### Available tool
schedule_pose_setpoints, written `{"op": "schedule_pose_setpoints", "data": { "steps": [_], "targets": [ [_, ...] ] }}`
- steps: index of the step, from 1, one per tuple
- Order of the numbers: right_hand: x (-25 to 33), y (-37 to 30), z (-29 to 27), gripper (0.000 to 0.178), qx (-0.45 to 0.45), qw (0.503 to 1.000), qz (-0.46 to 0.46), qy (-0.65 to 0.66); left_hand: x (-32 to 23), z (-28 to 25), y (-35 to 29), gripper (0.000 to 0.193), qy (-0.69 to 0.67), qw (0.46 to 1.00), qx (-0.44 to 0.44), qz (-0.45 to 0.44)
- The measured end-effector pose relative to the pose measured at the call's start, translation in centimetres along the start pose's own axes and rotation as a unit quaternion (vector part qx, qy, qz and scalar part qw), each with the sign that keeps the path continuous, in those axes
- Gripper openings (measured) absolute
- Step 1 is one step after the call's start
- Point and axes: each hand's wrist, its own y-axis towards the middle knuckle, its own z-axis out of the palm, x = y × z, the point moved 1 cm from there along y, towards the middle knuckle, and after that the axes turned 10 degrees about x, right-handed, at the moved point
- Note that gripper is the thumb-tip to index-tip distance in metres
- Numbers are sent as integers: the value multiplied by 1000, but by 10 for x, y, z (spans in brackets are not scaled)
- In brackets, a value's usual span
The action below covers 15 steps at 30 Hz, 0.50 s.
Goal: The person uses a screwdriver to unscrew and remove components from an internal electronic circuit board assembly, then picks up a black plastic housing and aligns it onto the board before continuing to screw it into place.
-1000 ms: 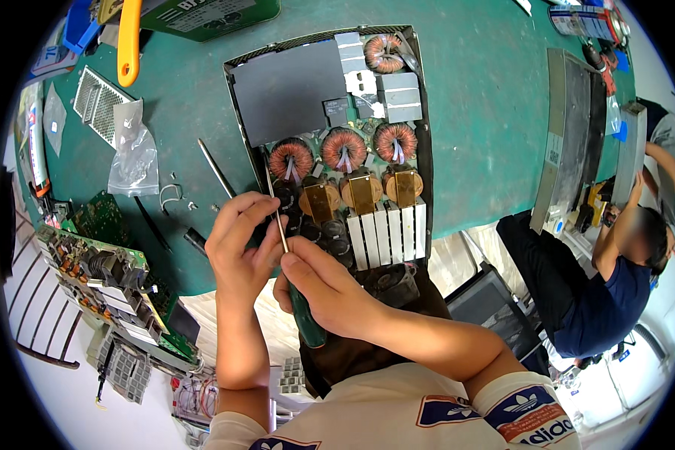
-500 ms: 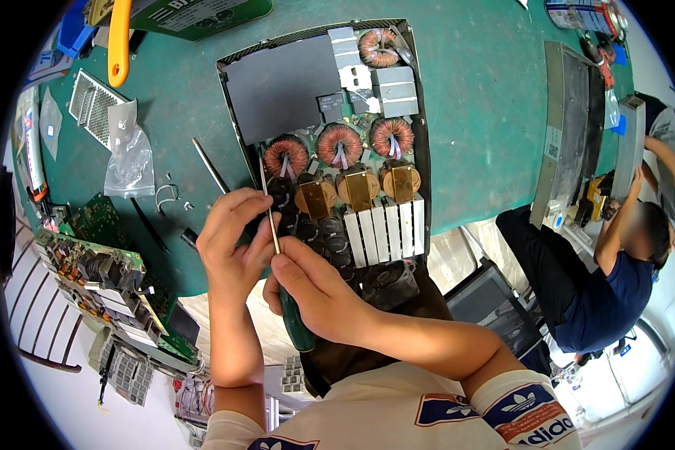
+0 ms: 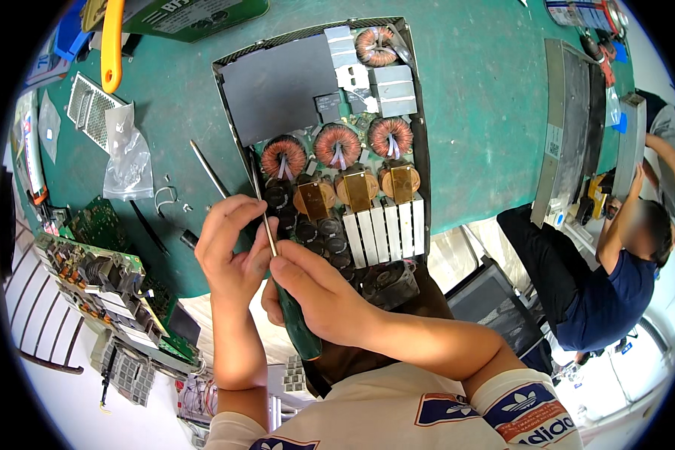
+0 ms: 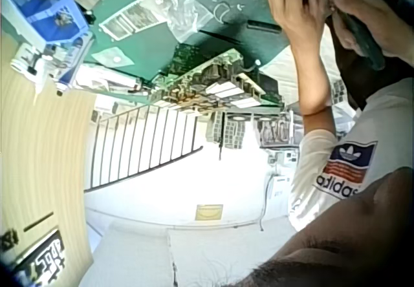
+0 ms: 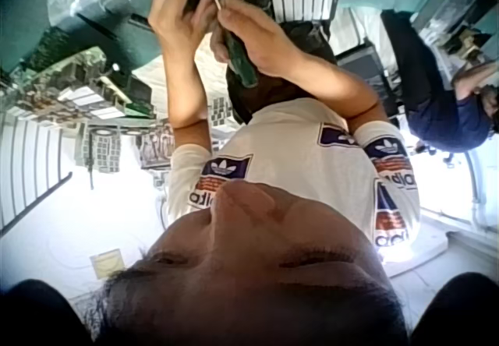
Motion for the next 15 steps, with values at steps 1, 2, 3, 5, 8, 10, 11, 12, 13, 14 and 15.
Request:
{"op": "schedule_pose_setpoints", "data": {
  "steps": [1,2,3,5,8,10,11,12,13,14,15],
  "targets": [
    [1,1,-1,29,3,1000,-1,-1,1,1,1,36,0,1000,-3,-2],
    [1,2,-1,30,1,1000,-4,1,2,2,1,36,0,1000,-6,-3],
    [2,4,-1,30,-2,1000,-7,3,2,3,2,36,-1,1000,-5,-3],
    [1,5,0,30,-4,1000,-17,-1,3,3,4,36,-3,1000,-3,-4],
    [-3,4,1,32,-1,999,-34,-15,2,2,7,36,-2,1000,2,16],
    [-4,4,0,32,2,999,-40,-19,2,3,7,35,-5,1000,3,12],
    [-5,4,1,32,1,999,-43,-19,2,3,8,35,-6,1000,4,10],
    [-5,4,2,33,-1,999,-46,-20,2,3,8,35,-8,1000,4,10],
    [-6,5,2,33,-2,999,-50,-20,3,3,8,34,-10,1000,5,11],
    [-7,5,3,33,-2,999,-49,-18,3,3,8,34,-12,1000,5,11],
    [-6,4,4,33,-3,999,-49,-17,3,2,8,34,-13,1000,6,13]
  ]
}}
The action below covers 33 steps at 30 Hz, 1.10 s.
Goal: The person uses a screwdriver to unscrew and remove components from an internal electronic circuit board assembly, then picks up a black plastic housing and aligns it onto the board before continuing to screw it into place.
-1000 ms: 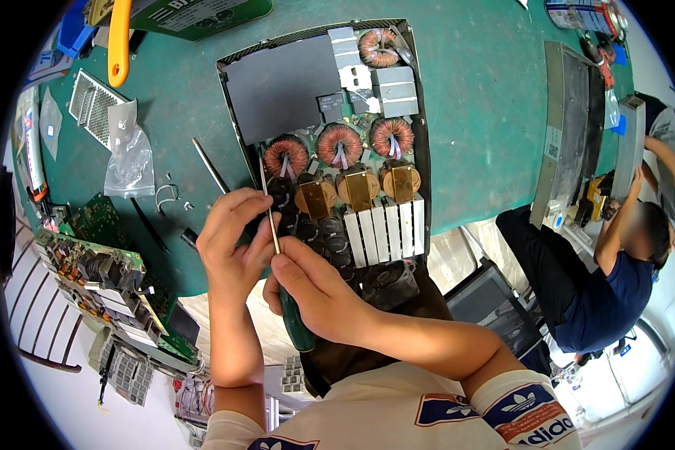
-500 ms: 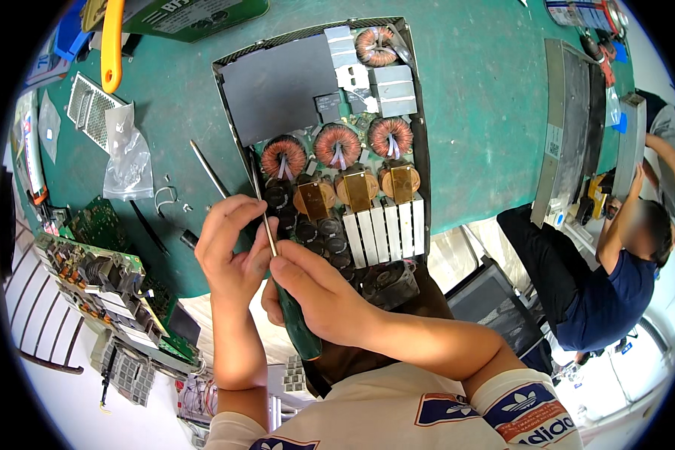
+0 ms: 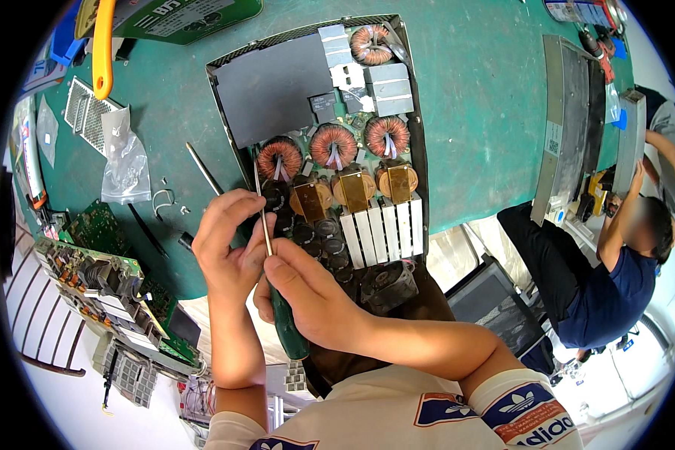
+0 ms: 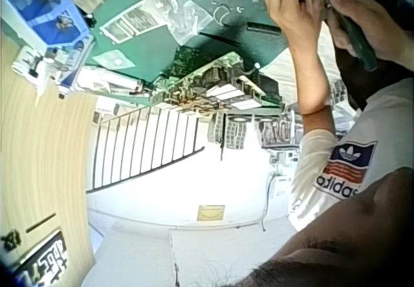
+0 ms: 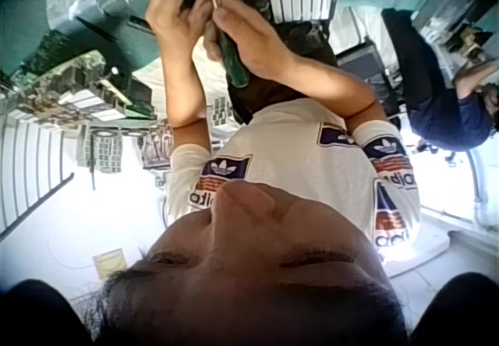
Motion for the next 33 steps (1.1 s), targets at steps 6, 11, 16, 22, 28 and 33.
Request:
{"op": "schedule_pose_setpoints", "data": {
  "steps": [6,11,16,22,28,33],
  "targets": [
    [-1,-2,6,32,-6,1000,-5,-17,0,-1,-2,33,1,1000,-15,13],
    [0,0,6,33,3,1000,0,-8,0,-1,-3,32,-7,1000,-24,-2],
    [7,-2,5,34,-8,997,45,58,-3,-2,-8,35,11,999,-19,-27],
    [14,-1,-1,33,-21,996,56,64,-8,-2,-5,34,10,999,-15,-34],
    [17,0,-1,33,-36,998,37,-47,-4,-2,-1,38,3,1000,5,-19],
    [21,-2,0,35,-21,999,39,-2,-4,-2,0,39,-12,999,5,-32]
  ]
}}
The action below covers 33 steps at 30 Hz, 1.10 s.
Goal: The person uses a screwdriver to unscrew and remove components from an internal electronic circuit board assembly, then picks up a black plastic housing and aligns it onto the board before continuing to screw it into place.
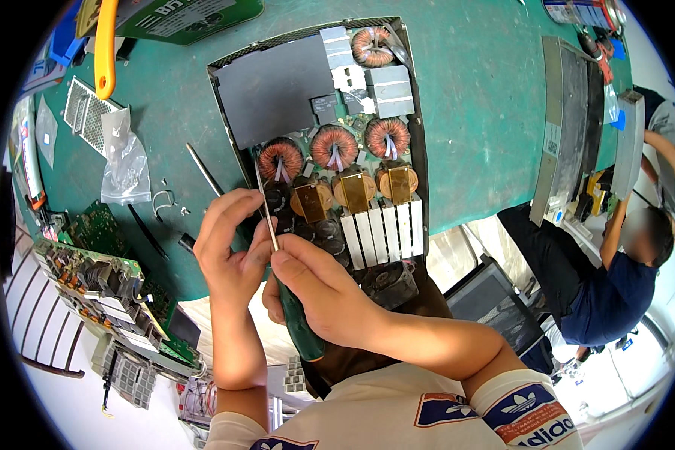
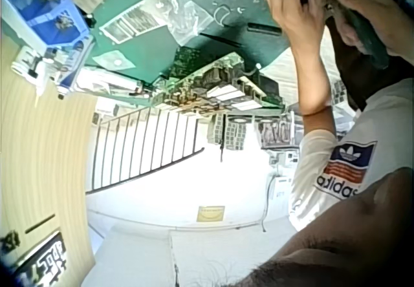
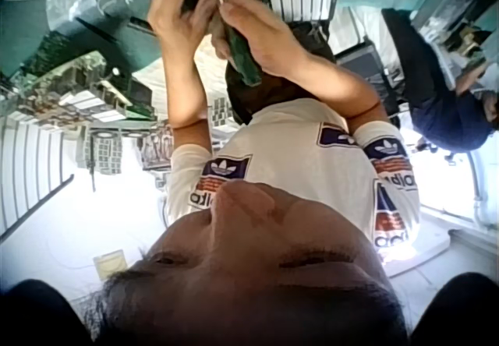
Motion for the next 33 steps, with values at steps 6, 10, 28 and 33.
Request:
{"op": "schedule_pose_setpoints", "data": {
  "steps": [6,10,28,33],
  "targets": [
    [10,-7,14,38,-23,994,60,84,4,2,-6,38,-18,998,-40,-38],
    [14,-7,15,37,-22,989,77,128,7,2,-6,39,-13,999,-36,-30],
    [1,5,11,31,-17,1000,-9,22,4,3,7,42,-18,999,-22,-20],
    [8,1,14,36,-7,999,34,42,4,2,7,41,-21,999,-28,-20]
  ]
}}
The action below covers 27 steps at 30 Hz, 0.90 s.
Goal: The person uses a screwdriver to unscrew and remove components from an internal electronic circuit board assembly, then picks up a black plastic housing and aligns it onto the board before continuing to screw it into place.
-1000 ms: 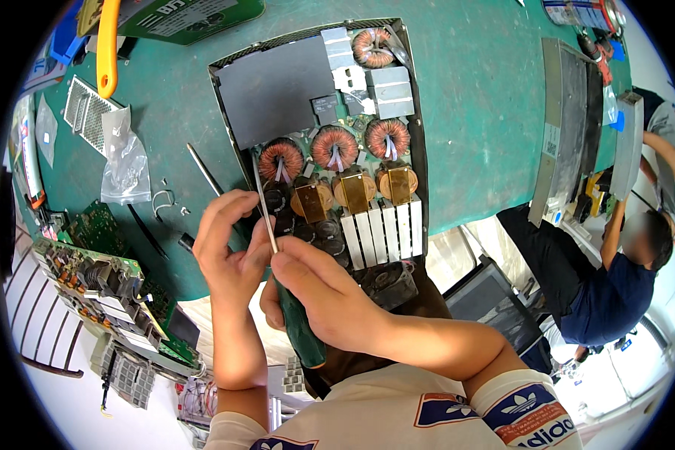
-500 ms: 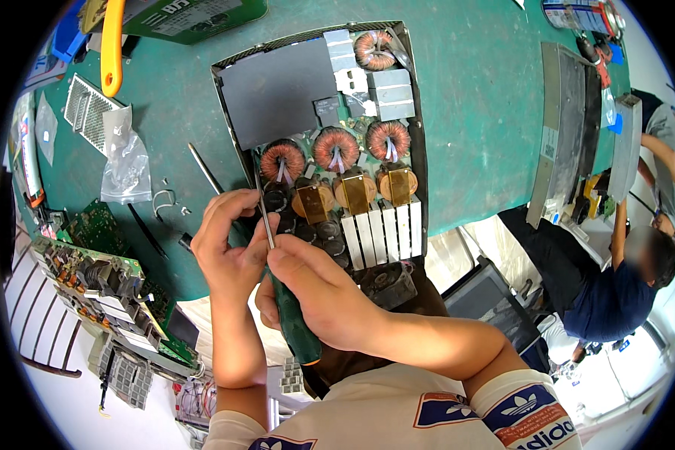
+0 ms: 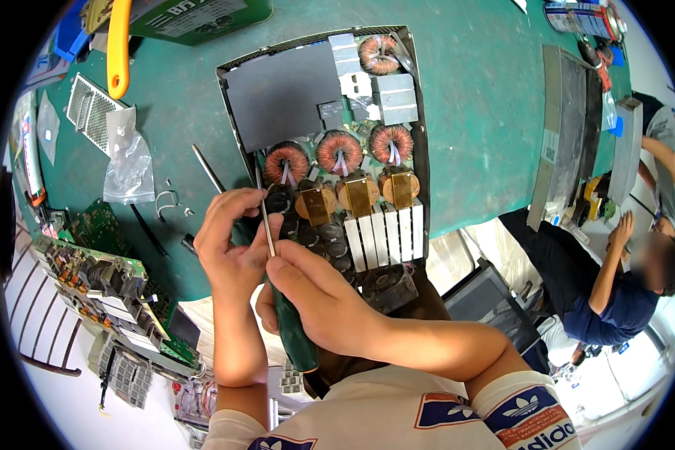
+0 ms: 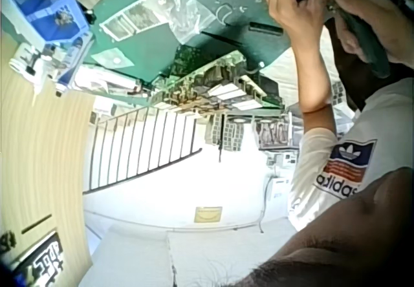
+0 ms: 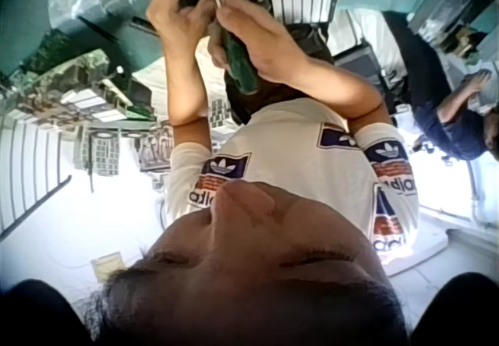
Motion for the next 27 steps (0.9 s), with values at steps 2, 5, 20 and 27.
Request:
{"op": "schedule_pose_setpoints", "data": {
  "steps": [2,5,20,27],
  "targets": [
    [4,-1,-1,39,2,1000,17,-14,3,2,-2,40,7,1000,-7,12],
    [9,-2,-5,42,9,997,33,-74,0,1,0,38,74,992,-30,95],
    [21,7,3,52,69,664,-263,-697,8,12,-13,26,87,976,-138,144],
    [21,12,1,65,76,680,-244,-688,13,12,-14,31,62,987,-112,101]
  ]
}}
